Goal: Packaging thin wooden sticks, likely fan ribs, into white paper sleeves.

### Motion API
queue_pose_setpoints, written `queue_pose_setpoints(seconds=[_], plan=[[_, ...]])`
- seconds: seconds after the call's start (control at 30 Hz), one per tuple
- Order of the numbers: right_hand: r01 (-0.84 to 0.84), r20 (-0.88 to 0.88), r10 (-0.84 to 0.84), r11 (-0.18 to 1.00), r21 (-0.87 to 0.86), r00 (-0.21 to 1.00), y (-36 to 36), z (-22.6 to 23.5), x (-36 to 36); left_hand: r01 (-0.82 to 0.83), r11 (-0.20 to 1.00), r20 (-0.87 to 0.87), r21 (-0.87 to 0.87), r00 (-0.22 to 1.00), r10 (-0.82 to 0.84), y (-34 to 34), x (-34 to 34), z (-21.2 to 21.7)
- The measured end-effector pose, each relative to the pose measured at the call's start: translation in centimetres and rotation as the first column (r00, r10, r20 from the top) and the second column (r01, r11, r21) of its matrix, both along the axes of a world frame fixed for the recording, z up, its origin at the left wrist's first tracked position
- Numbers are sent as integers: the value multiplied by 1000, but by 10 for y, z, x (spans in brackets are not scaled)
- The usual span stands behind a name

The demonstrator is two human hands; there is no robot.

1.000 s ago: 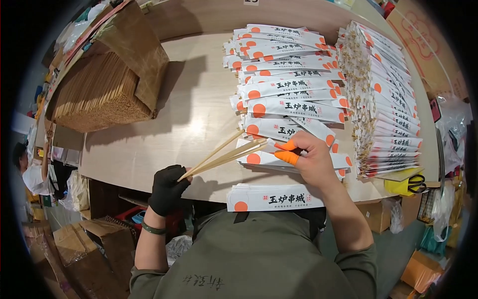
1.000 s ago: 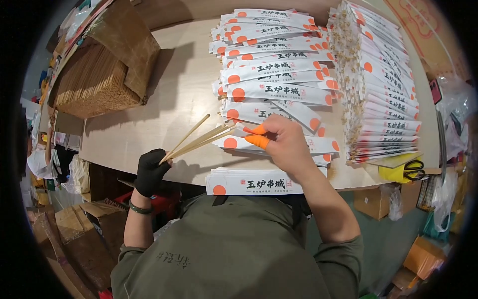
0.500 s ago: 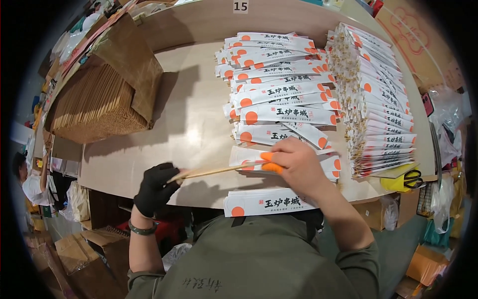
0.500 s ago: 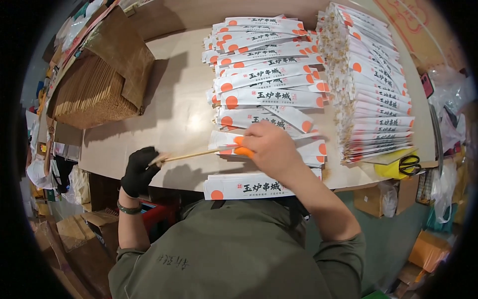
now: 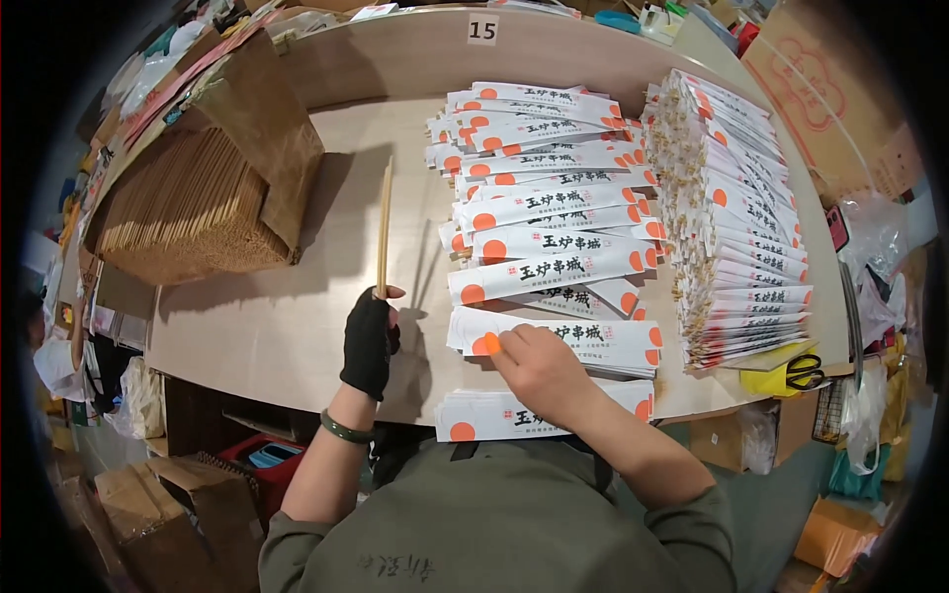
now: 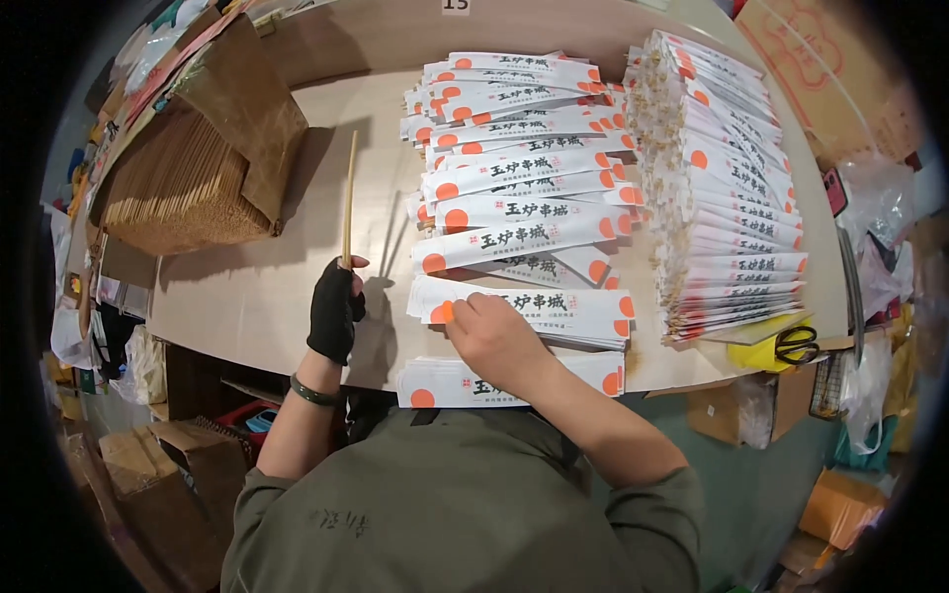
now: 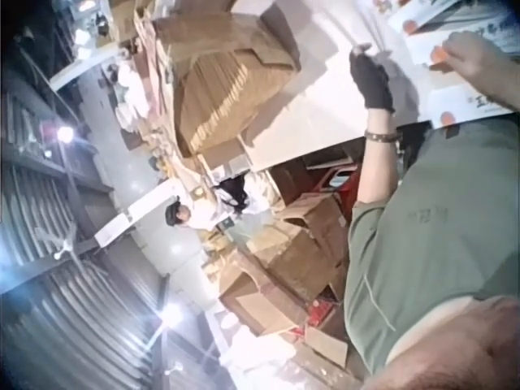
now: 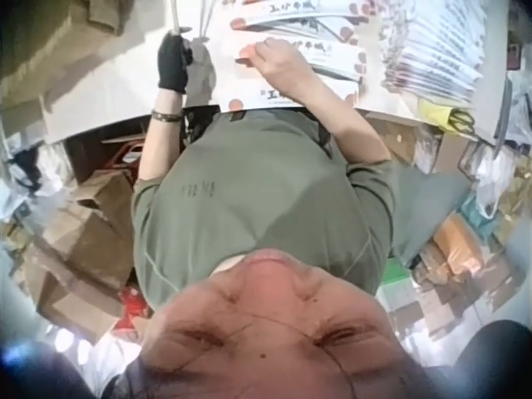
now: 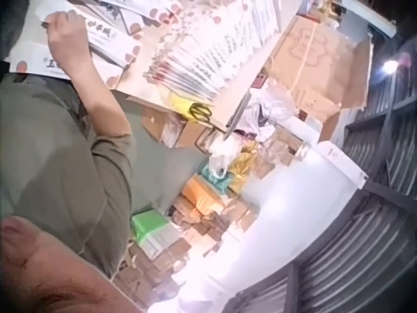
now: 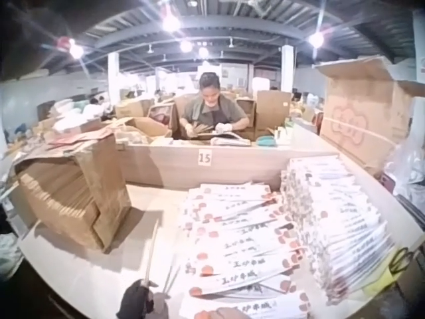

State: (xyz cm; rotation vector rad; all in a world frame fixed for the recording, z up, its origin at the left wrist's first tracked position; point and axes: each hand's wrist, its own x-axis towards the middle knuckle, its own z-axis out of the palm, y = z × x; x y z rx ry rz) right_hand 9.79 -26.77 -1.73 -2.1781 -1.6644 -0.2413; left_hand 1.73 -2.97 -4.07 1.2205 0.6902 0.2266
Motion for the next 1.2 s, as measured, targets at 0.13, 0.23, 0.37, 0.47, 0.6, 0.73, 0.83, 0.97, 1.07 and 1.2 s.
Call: queue_pose_setpoints(seconds=[0.13,0.23,0.37,0.47,0.6,0.73,0.83,0.97,1.07,1.2], plan=[[85,-132,-64,983,163,989,-7,-12,1,58,978,-20,199,998,-55,-7,-20,-2],[227,-250,-163,940,253,954,-3,-7,-3,205,804,-84,559,978,-191,4,-37,4],[256,-279,-182,932,258,943,-6,-10,13,224,804,-59,551,971,-230,21,-58,2],[452,-641,-268,881,139,719,-8,21,22,283,706,-70,649,947,-314,27,-69,12],[502,-877,-168,860,92,450,-10,41,34,313,649,-63,693,924,-378,32,-67,25],[446,-899,-107,889,106,426,-14,47,37,396,530,-111,750,865,-489,39,-62,39],[298,-709,-71,933,202,701,-17,45,38,471,449,-194,759,823,-534,46,-60,53],[-12,-300,104,956,293,948,32,39,14,223,543,185,810,782,-596,4,-16,52],[-80,-133,108,976,201,985,61,39,31,92,753,345,652,848,-402,-44,24,52],[175,-80,-171,983,46,982,6,39,101,124,285,34,951,870,-492,-17,26,41]])
